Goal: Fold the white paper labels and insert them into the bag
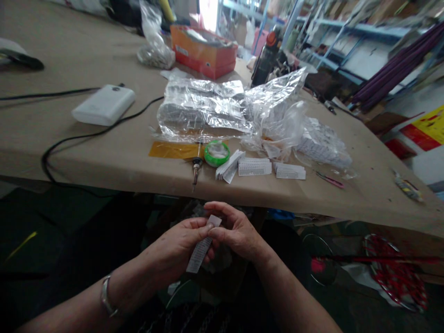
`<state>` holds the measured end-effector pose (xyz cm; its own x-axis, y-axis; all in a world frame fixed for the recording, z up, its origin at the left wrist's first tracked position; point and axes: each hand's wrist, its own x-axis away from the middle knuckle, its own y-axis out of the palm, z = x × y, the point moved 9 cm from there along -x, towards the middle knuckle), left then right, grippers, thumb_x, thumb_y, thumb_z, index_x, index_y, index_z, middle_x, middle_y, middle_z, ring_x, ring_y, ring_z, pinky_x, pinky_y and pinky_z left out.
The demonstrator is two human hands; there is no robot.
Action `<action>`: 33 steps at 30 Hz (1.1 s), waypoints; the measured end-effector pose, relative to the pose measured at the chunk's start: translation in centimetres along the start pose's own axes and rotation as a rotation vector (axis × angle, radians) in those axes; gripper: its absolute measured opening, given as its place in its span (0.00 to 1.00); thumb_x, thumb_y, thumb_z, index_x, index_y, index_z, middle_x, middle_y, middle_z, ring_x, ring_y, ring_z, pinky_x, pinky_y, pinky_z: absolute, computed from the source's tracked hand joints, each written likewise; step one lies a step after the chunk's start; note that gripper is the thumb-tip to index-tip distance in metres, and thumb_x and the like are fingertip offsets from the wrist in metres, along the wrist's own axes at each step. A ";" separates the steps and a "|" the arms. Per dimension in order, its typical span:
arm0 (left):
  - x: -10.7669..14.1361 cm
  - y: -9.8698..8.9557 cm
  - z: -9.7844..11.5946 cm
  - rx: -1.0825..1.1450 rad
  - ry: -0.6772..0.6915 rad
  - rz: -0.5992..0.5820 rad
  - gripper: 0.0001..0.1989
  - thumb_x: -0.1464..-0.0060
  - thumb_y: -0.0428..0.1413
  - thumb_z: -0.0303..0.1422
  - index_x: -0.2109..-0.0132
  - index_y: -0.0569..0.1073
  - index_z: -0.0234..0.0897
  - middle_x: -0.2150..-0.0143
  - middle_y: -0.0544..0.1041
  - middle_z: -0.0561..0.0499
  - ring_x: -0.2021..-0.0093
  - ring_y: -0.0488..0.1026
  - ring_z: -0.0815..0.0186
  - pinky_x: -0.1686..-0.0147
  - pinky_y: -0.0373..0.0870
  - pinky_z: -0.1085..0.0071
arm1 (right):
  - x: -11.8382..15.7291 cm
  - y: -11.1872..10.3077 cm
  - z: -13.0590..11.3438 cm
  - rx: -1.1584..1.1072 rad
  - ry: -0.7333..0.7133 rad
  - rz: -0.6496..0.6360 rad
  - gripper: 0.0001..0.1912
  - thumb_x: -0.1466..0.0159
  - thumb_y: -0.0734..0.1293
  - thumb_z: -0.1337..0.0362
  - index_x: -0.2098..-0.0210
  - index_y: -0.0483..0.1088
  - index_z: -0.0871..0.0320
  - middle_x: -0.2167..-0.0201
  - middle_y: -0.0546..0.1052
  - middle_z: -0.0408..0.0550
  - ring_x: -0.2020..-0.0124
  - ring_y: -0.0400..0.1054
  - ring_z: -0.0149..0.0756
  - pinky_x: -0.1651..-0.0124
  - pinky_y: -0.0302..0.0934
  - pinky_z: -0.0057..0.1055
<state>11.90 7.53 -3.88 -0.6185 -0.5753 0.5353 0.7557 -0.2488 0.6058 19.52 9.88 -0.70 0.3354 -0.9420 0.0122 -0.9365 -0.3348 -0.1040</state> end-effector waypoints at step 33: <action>0.9 -2.8 2.4 -0.040 0.314 0.207 0.08 0.49 0.57 0.34 0.72 0.73 0.33 0.79 0.70 0.54 0.79 0.63 0.73 0.77 0.59 0.78 | -1.7 0.8 0.0 -0.121 0.130 0.339 0.11 0.44 0.69 0.57 0.75 0.69 0.59 0.75 0.72 0.43 0.77 0.64 0.28 0.74 0.62 0.24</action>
<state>8.78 9.56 -3.70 -0.3601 -0.8261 0.4334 0.8694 -0.1287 0.4771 18.19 11.17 -0.81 -0.0045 -0.9922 0.1245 -1.0000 0.0038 -0.0058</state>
